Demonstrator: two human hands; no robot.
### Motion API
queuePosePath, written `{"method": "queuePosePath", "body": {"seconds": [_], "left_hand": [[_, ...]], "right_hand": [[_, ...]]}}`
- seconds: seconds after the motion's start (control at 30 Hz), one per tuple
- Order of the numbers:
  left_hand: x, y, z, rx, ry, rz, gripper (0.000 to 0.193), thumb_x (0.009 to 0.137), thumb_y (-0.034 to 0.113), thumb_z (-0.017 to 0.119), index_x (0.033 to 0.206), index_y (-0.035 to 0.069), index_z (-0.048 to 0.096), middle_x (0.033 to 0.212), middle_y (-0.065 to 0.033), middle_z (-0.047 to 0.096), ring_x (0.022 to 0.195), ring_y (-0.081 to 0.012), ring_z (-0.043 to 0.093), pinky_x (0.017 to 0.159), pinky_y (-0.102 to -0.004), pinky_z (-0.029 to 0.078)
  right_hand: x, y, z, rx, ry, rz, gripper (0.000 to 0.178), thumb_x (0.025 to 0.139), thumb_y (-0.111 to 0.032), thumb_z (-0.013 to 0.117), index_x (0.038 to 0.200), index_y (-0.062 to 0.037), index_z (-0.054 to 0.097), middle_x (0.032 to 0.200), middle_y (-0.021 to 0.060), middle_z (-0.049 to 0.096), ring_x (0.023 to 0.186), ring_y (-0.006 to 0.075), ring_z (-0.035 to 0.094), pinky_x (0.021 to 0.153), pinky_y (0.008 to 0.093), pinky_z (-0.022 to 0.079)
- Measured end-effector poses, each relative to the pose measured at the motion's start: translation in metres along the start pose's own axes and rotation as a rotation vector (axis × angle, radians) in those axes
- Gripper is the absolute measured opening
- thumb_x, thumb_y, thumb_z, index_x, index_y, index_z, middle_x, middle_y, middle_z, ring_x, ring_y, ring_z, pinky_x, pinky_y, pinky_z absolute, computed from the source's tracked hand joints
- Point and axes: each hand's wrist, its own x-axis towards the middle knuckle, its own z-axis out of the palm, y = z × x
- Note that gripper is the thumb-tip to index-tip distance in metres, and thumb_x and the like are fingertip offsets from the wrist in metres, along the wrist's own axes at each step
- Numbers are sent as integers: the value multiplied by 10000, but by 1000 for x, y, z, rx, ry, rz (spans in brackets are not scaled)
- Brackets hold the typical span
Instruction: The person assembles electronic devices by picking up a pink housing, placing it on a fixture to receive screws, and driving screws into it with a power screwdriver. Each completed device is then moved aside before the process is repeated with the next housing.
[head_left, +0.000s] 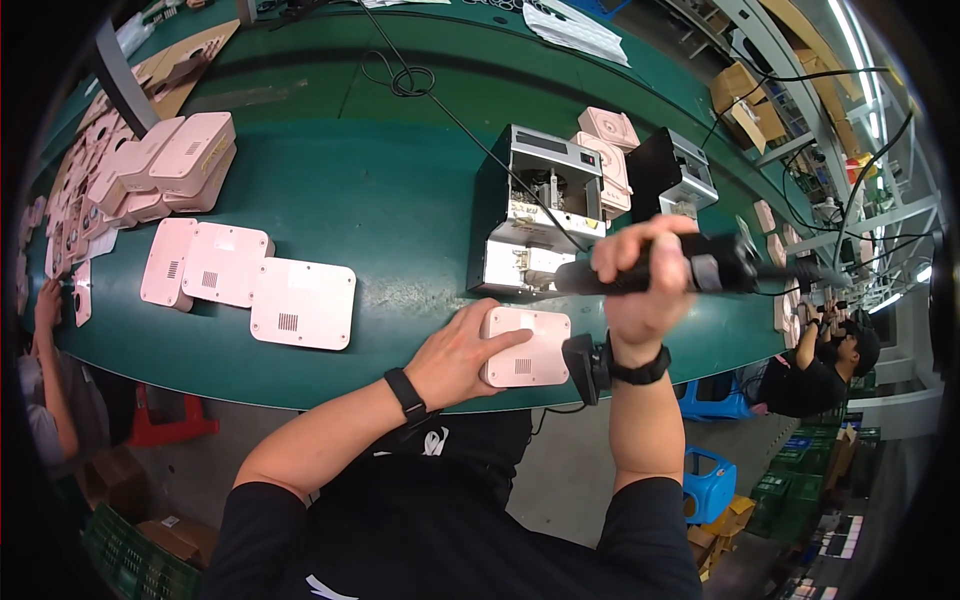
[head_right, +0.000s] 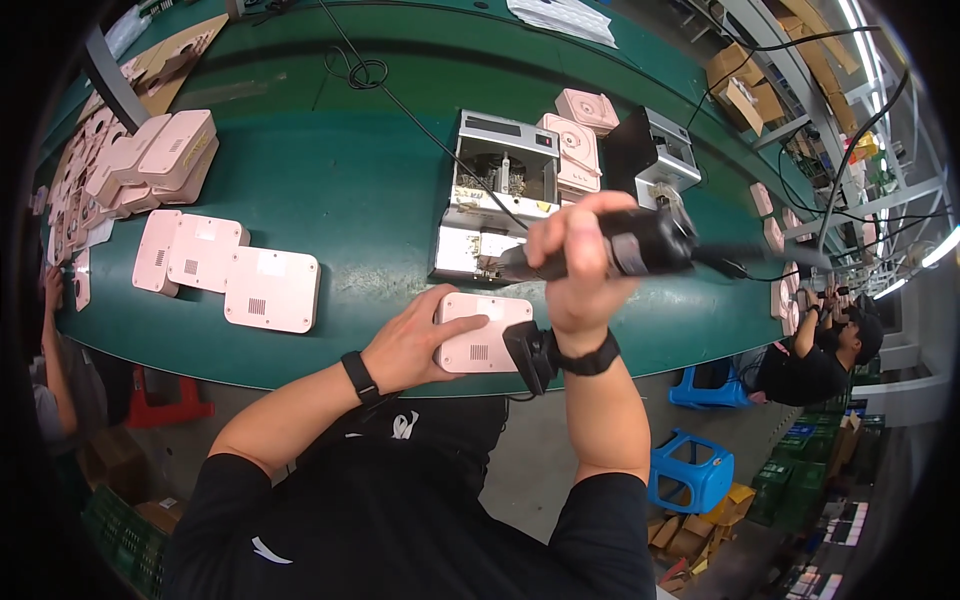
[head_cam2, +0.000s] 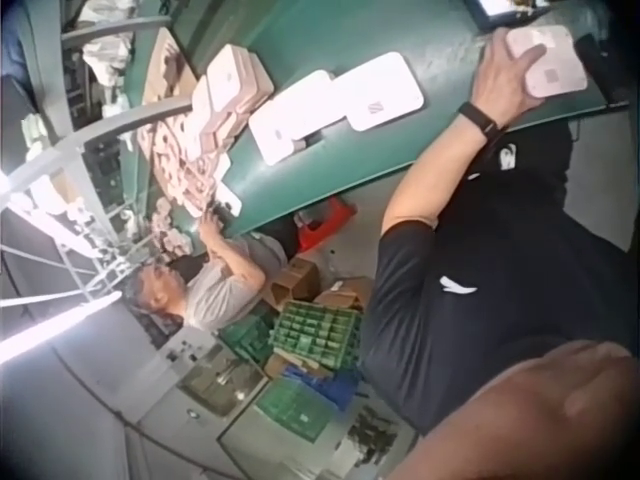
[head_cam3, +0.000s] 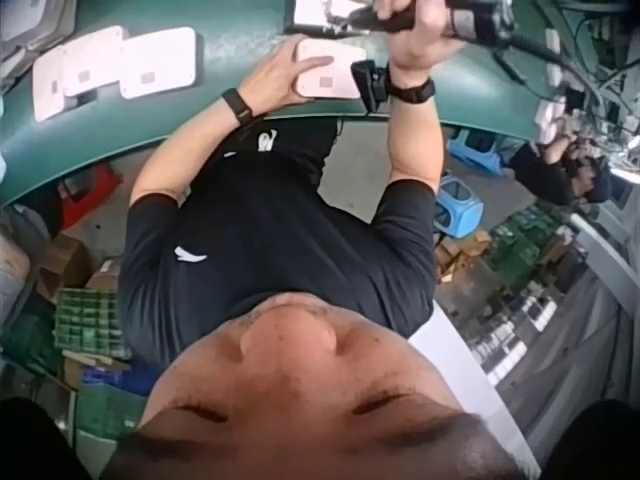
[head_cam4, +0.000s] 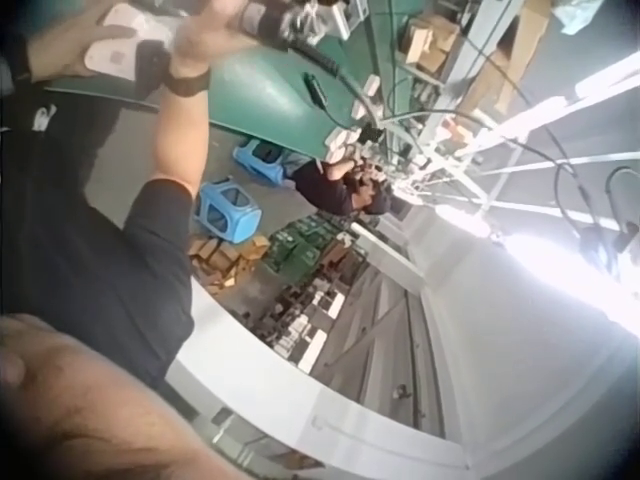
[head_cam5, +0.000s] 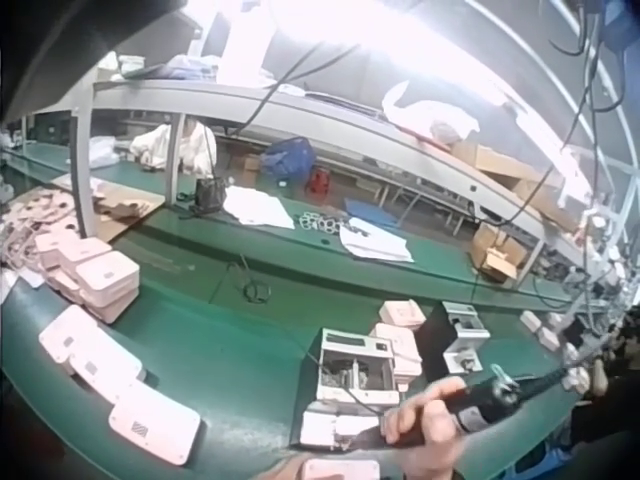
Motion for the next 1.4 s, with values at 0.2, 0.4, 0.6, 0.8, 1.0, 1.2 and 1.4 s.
{"method": "queuePosePath", "body": {"seconds": [0.2, 0.4, 0.6, 0.8, 1.0, 1.2, 1.4], "left_hand": [[3, -1, 3, -21, 17, 3, 740, 623, 181, 859, 1308, 241, 587, 1303, -160, 427, 1167, -363, 519, 933, -425, 517], [3, -2, 4, -35, 37, 9, 737, 616, 174, 859, 1299, 233, 591, 1287, -149, 430, 1161, -357, 522, 925, -420, 516], [4, -2, 4, -33, 45, 7, 708, 614, 167, 857, 1275, 220, 610, 1279, -151, 429, 1152, -353, 521, 923, -417, 513], [3, -4, 6, -29, 55, 11, 691, 610, 167, 858, 1258, 208, 624, 1278, -153, 429, 1138, -355, 523, 922, -416, 513], [4, -3, 7, -13, 49, 19, 694, 610, 170, 858, 1262, 197, 620, 1279, -152, 429, 1145, -359, 520, 924, -419, 513], [0, -4, -5, -21, 11, -4, 728, 621, 182, 857, 1297, 204, 587, 1285, -159, 431, 1159, -365, 520, 934, -432, 511], [-10, -10, -19, -3, 50, -120, 760, 636, 213, 860, 1330, 208, 549, 1304, -176, 441, 1180, -378, 519, 955, -443, 504]], "right_hand": [[-2, 0, 2, 5, -79, 164, 223, 954, -268, 485, 1024, -59, 454, 662, 63, 492, 502, 163, 457, 536, 347, 426], [-19, -9, 17, 80, -148, 150, 260, 953, -307, 508, 1019, -64, 444, 661, 63, 488, 510, 158, 457, 535, 345, 426], [-31, 7, 20, 109, -160, 184, 294, 928, -325, 565, 997, -71, 434, 661, 68, 491, 511, 155, 448, 527, 336, 420], [-35, 11, 25, 142, -208, 179, 307, 903, -302, 611, 986, -68, 430, 662, 72, 491, 511, 155, 443, 517, 328, 413], [-39, 13, 25, 133, -197, 161, 295, 903, -293, 611, 984, -69, 437, 663, 70, 490, 516, 158, 449, 509, 334, 409], [-28, -1, 13, 155, -121, 135, 255, 933, -283, 558, 1009, -64, 452, 664, 68, 492, 511, 159, 456, 515, 348, 420], [6, 1, 1, 5, 1, 11, 224, 959, -274, 503, 1021, -61, 470, 659, 60, 493, 507, 164, 464, 529, 352, 436]]}}
